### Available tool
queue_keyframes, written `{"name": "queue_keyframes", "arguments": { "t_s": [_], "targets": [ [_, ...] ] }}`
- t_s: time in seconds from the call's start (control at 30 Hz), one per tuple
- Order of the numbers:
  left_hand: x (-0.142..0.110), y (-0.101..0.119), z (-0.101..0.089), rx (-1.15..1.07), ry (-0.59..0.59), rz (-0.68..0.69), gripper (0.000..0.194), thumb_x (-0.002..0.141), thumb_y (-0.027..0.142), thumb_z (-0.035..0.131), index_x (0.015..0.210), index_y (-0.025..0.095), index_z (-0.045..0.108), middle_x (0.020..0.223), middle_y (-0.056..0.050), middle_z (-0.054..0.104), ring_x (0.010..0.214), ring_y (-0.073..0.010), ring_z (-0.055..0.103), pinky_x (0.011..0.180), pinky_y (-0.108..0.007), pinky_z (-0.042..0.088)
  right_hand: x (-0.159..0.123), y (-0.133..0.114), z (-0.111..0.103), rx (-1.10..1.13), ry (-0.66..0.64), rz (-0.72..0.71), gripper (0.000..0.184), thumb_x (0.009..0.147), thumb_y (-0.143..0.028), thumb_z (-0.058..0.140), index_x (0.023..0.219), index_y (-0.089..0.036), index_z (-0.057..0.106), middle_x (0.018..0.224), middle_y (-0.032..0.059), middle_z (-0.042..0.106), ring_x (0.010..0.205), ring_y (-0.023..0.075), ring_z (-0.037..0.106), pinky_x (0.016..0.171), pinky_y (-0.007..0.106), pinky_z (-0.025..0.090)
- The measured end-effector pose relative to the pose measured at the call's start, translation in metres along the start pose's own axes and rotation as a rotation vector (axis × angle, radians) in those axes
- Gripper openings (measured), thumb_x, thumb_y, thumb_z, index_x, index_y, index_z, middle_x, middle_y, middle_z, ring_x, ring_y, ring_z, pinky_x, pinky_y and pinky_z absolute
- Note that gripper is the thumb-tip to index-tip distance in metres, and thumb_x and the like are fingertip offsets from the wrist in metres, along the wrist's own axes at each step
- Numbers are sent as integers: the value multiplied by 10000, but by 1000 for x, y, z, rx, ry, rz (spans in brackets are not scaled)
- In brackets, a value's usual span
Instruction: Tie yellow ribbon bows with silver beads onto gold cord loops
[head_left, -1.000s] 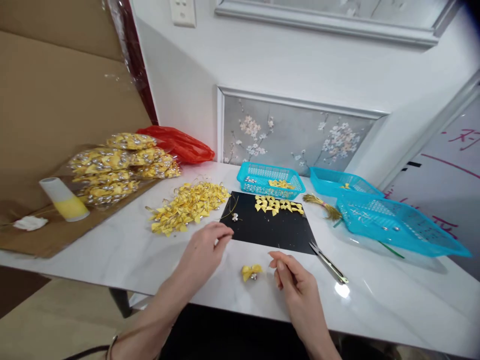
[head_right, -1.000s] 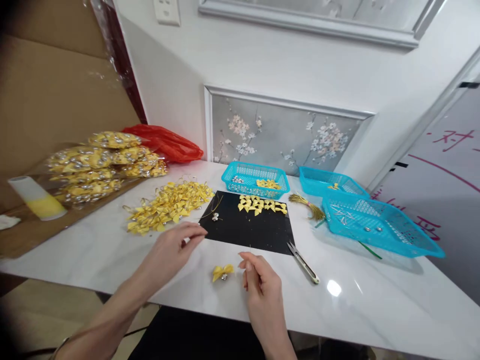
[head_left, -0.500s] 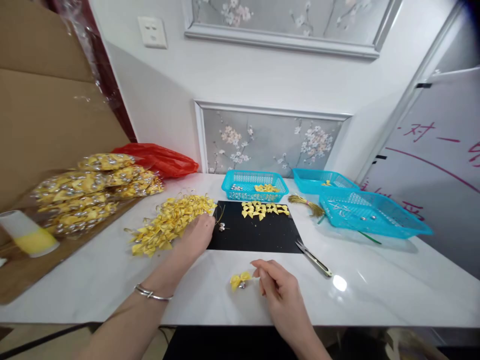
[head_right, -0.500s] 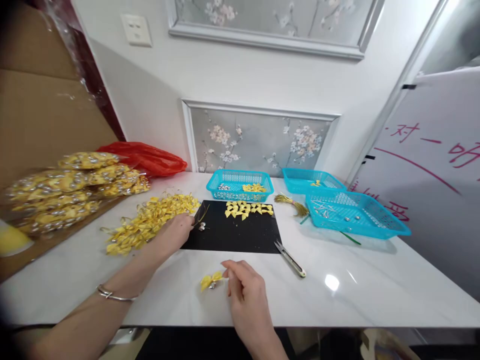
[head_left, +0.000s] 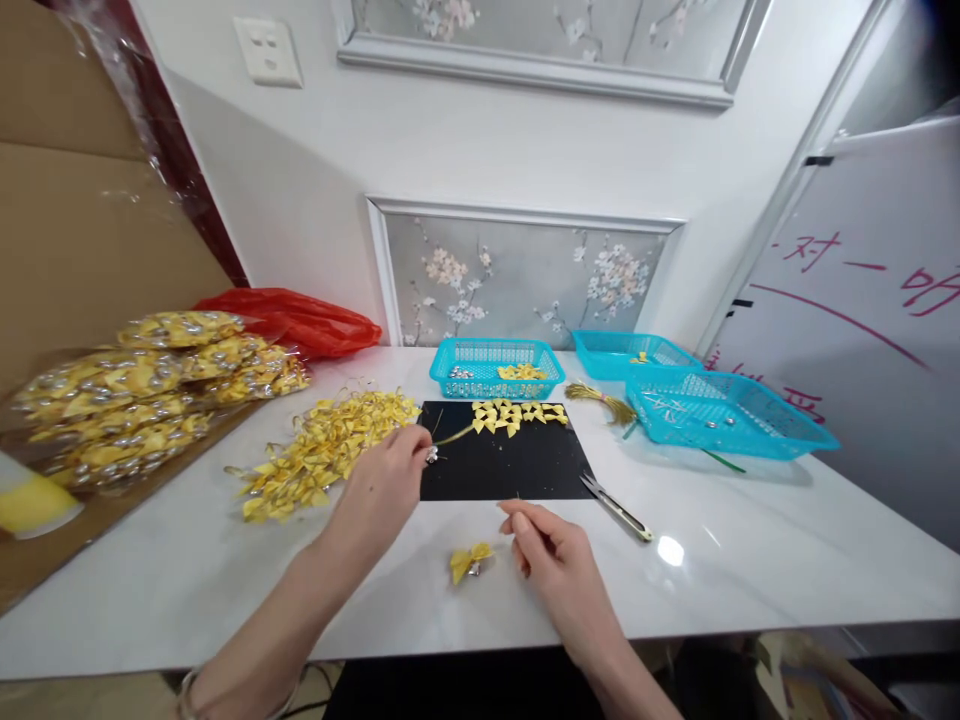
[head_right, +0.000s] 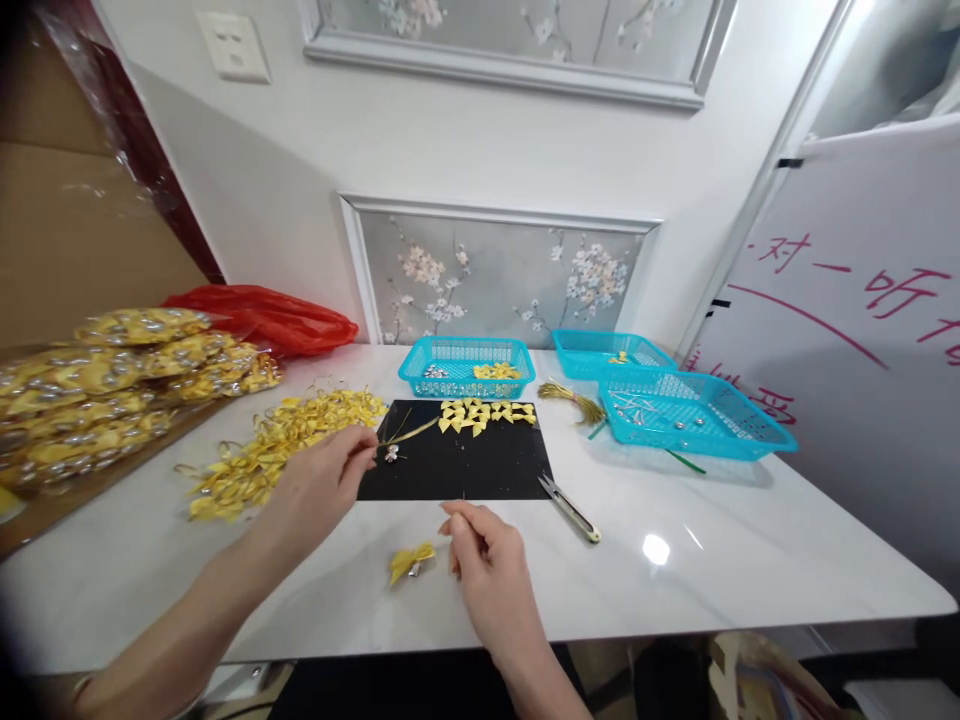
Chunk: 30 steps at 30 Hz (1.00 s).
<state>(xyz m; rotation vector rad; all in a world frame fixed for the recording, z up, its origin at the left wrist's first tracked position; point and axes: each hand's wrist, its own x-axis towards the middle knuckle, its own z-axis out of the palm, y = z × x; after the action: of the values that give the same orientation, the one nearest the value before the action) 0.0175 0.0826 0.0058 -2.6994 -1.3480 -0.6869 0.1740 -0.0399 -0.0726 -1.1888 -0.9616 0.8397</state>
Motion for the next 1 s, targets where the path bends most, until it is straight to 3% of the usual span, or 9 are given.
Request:
{"name": "queue_keyframes", "arguments": {
  "t_s": [0.13, 0.17, 0.23, 0.4, 0.6, 0.73, 0.83, 0.9, 1.0],
  "targets": [
    [-39, 20, 5, -79, 59, 165, 274, 945, 133, 362, 999, 188, 625, 977, -90, 677, 904, -207, 652, 808, -304, 499, 12, -6, 6, 171, 4, 133, 505, 861, -571, 572, 1010, -111, 718, 695, 45, 623, 543, 110, 474, 554, 263, 425],
    [-48, 23, 8, -95, 123, 257, 310, 930, 107, 354, 1038, 197, 630, 1009, -96, 679, 914, -211, 654, 791, -295, 502, 14, -8, 7, 214, 5, 157, 520, 838, -584, 596, 1000, -106, 721, 711, 55, 636, 536, 106, 472, 544, 265, 426],
    [-62, 28, 11, -119, 138, 370, 355, 904, 81, 363, 1077, 235, 632, 1045, -78, 685, 917, -209, 654, 789, -280, 503, 17, -11, 8, 285, 20, 187, 519, 782, -582, 662, 982, -108, 725, 748, 67, 660, 521, 95, 462, 523, 260, 418],
    [-79, 41, 3, -346, 91, 346, 395, 887, 74, 373, 1072, 283, 652, 1018, -40, 706, 943, -197, 649, 864, -274, 494, 19, -19, 4, 386, 83, 199, 446, 652, -476, 800, 923, -130, 730, 782, 53, 675, 475, 60, 420, 479, 241, 357],
    [-77, 51, -3, -743, -80, 164, 248, 885, 161, 507, 817, 267, 721, 854, -35, 747, 763, -174, 689, 708, -244, 536, 12, -23, 4, 396, 82, 170, 385, 688, -471, 771, 874, -135, 745, 707, 14, 615, 461, 51, 400, 464, 230, 305],
    [-74, 54, -2, -1141, -221, -200, 65, 800, 236, 679, 860, 243, 704, 721, -6, 760, 633, -182, 705, 618, -264, 556, 4, -23, 8, 336, 47, 154, 365, 725, -467, 746, 889, -141, 748, 701, 16, 620, 466, 62, 420, 467, 230, 336],
    [-74, 58, -2, -1436, -315, -417, 290, 725, 284, 781, 966, 231, 629, 669, 11, 750, 511, -148, 661, 474, -215, 503, -2, -23, 9, 272, 41, 136, 345, 771, -451, 717, 944, -154, 752, 726, 17, 637, 479, 59, 391, 466, 223, 335],
    [-76, 60, -3, -1546, -402, -463, 279, 716, 313, 806, 887, 205, 613, 614, 13, 730, 468, -115, 627, 433, -171, 457, -6, -23, 8, 201, 50, 98, 294, 806, -413, 692, 967, -176, 760, 749, 18, 655, 501, 67, 405, 477, 220, 353],
    [-78, 62, -5, -1643, -447, -513, 269, 704, 334, 825, 714, 161, 620, 617, -11, 731, 485, -93, 625, 439, -147, 446, -15, -25, 5, -18, 77, -107, 219, 868, -306, 621, 1007, -213, 762, 804, 32, 692, 598, 111, 541, 543, 233, 445]
  ]
}}
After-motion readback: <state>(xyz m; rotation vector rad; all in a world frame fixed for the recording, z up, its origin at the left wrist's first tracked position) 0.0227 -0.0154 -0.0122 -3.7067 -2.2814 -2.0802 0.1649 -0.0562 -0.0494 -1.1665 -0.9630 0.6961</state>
